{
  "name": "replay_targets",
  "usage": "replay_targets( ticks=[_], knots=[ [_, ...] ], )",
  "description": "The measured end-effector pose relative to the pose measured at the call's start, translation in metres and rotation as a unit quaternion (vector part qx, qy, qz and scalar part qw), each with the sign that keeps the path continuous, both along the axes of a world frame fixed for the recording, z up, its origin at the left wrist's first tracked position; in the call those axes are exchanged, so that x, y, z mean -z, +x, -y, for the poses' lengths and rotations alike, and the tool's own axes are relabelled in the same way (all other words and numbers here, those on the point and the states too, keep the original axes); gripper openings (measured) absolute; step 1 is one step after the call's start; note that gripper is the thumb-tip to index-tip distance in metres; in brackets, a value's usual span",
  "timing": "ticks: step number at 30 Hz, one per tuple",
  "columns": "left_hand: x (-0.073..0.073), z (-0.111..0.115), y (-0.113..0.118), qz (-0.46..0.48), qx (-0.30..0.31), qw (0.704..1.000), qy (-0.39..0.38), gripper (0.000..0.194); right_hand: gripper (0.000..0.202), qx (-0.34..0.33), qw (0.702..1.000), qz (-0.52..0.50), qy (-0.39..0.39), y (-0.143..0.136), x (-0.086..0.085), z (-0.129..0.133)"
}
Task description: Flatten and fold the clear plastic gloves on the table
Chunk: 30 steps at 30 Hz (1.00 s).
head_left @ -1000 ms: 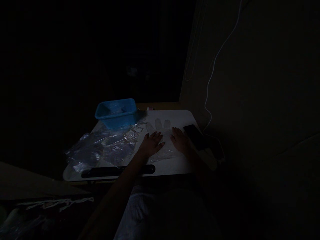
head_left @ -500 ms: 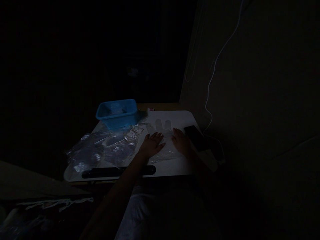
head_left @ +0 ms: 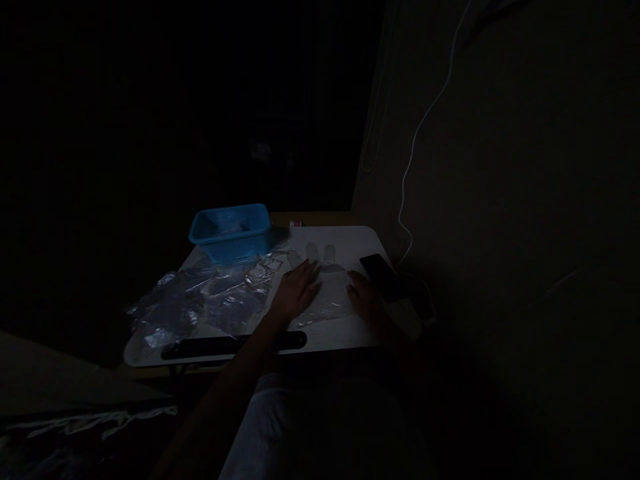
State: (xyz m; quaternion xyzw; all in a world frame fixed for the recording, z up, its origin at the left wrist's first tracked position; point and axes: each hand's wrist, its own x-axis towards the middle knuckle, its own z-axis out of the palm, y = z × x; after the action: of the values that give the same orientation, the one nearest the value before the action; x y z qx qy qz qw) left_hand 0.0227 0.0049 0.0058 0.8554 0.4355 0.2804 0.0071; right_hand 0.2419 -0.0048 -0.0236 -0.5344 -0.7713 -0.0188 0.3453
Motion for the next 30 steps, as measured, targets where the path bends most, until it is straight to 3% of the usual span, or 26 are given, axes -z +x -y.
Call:
replay_targets(
  ticks=[4, 8, 11, 18, 23, 30],
  knots=[
    [0.002, 0.015, -0.009, 0.010, 0.018, 1.000, 0.011, 0.046, 0.039, -0.063, 0.997, 0.042, 0.002, 0.011, -0.006, 0.030],
    [0.003, 0.047, -0.026, -0.044, 0.076, 0.996, -0.013, 0.044, 0.038, -0.153, 0.985, 0.079, 0.015, 0.026, -0.009, 0.059],
    [0.004, 0.071, -0.036, -0.080, 0.091, 0.992, -0.033, 0.046, 0.041, -0.185, 0.977, 0.099, 0.020, 0.031, -0.005, 0.070],
    [0.004, 0.092, -0.034, -0.135, 0.063, 0.987, -0.056, 0.040, 0.040, -0.165, 0.982, 0.095, 0.022, 0.028, -0.004, 0.070],
    [0.006, 0.100, -0.029, -0.157, 0.096, 0.983, -0.013, 0.036, 0.061, -0.191, 0.973, 0.131, 0.020, 0.029, -0.008, 0.077],
    [0.015, 0.108, -0.019, -0.119, 0.070, 0.990, 0.036, 0.029, 0.032, -0.180, 0.973, 0.137, 0.039, 0.025, -0.005, 0.089]
  ],
)
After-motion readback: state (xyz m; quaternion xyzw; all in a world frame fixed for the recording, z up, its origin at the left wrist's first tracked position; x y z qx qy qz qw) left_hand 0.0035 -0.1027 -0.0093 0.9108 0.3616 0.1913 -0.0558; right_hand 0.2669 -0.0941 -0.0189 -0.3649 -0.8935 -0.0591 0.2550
